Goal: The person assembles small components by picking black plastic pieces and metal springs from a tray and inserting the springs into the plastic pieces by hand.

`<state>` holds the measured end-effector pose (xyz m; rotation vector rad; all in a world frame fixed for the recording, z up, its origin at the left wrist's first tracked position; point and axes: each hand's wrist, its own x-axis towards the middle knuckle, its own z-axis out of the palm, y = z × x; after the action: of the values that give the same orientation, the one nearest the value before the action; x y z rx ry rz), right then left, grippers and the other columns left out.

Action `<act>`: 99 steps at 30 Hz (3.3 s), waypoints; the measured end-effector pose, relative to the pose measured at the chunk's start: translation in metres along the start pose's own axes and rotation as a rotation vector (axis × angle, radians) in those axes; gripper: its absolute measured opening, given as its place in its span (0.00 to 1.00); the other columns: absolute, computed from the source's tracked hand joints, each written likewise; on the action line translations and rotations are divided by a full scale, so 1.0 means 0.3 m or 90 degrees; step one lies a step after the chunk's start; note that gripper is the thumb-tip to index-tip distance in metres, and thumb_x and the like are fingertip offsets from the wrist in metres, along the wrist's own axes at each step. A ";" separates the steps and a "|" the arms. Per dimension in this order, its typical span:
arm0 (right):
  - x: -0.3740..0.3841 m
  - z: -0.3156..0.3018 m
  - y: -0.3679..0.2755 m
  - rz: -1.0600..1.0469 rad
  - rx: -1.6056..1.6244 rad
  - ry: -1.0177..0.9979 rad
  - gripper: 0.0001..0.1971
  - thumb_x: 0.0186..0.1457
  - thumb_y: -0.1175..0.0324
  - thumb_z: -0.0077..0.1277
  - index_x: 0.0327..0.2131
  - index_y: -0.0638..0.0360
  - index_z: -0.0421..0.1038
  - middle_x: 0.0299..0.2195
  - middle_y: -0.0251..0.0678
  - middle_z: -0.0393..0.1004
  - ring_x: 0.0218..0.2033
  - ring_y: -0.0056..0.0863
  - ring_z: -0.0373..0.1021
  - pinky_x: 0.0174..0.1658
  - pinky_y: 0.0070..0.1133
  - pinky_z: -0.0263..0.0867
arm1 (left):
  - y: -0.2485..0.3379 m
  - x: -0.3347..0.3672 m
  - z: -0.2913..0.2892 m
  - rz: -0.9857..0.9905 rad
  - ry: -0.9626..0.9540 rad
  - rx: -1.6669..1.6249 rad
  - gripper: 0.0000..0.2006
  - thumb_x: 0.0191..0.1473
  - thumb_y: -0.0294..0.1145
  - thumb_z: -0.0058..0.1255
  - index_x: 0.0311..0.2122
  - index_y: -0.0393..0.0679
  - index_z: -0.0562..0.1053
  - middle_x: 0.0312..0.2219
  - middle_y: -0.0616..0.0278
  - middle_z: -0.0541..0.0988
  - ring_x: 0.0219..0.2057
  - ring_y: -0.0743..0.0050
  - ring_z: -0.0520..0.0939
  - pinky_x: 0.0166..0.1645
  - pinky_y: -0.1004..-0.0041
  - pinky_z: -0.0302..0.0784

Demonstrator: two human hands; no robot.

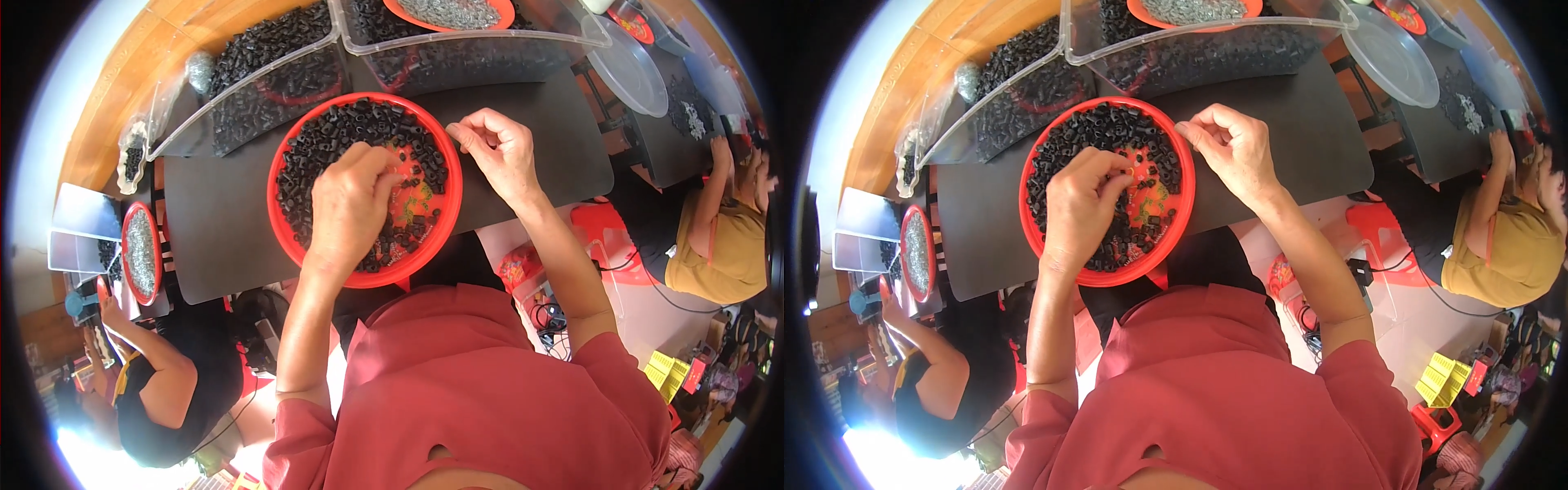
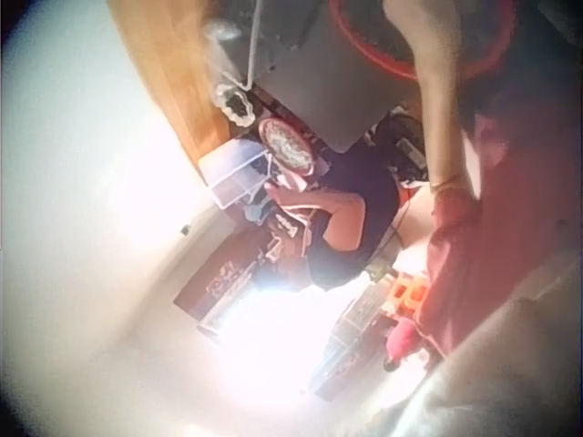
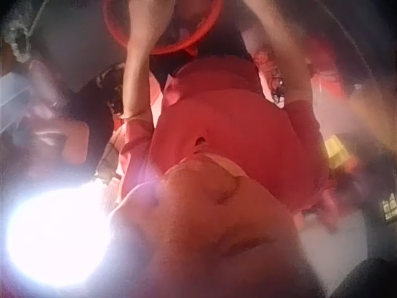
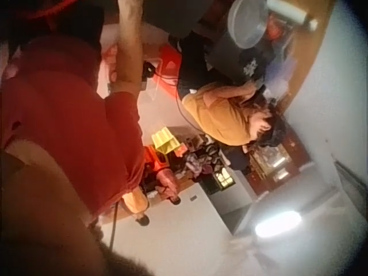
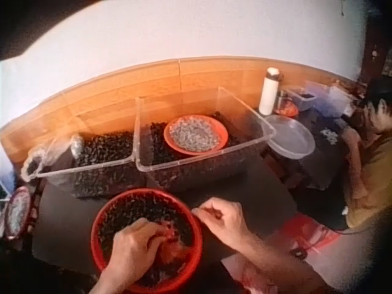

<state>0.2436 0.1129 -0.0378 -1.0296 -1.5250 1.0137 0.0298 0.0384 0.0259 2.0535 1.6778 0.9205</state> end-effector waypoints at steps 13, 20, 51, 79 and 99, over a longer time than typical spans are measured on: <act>-0.015 -0.012 -0.028 -0.036 -0.077 -0.017 0.07 0.57 0.71 0.63 0.33 0.65 0.78 0.27 0.31 0.81 0.27 0.10 0.73 0.30 0.12 0.70 | 0.049 -0.068 -0.011 0.030 -0.132 -0.055 0.14 0.46 0.20 0.62 0.41 0.40 0.77 0.35 0.58 0.75 0.35 0.56 0.80 0.39 0.63 0.77; -0.016 -0.005 -0.030 -0.070 -0.066 0.003 0.07 0.57 0.70 0.63 0.33 0.64 0.78 0.26 0.31 0.81 0.26 0.10 0.73 0.29 0.11 0.69 | 0.048 -0.036 -0.024 0.037 0.008 0.014 0.10 0.45 0.19 0.62 0.36 0.38 0.78 0.35 0.56 0.76 0.36 0.57 0.80 0.39 0.65 0.76; -0.033 0.006 -0.104 -0.154 -0.100 0.012 0.06 0.57 0.71 0.63 0.31 0.63 0.78 0.23 0.29 0.78 0.21 0.09 0.66 0.23 0.12 0.62 | 0.091 -0.148 0.036 -0.019 0.011 -0.014 0.05 0.51 0.18 0.58 0.34 0.37 0.78 0.32 0.58 0.78 0.34 0.61 0.80 0.40 0.67 0.77; -0.191 0.062 -0.275 0.355 0.371 -0.430 0.04 0.59 0.72 0.59 0.33 0.64 0.77 0.24 0.29 0.76 0.19 0.12 0.69 0.23 0.12 0.63 | 0.081 -0.311 0.003 0.053 0.159 -0.185 0.13 0.50 0.10 0.58 0.41 0.37 0.76 0.34 0.59 0.80 0.33 0.76 0.78 0.39 0.77 0.74; -0.164 0.049 -0.232 0.031 0.013 -0.129 0.03 0.55 0.79 0.58 0.33 0.65 0.74 0.24 0.25 0.74 0.20 0.06 0.66 0.23 0.11 0.60 | 0.042 -0.141 -0.010 -0.072 0.133 0.042 0.07 0.55 0.17 0.53 0.39 0.38 0.78 0.35 0.56 0.77 0.36 0.59 0.80 0.39 0.66 0.75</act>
<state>0.2280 0.0446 0.0128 -0.9776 -1.6561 1.1943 0.0331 -0.0057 0.0244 1.9373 1.9335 1.0870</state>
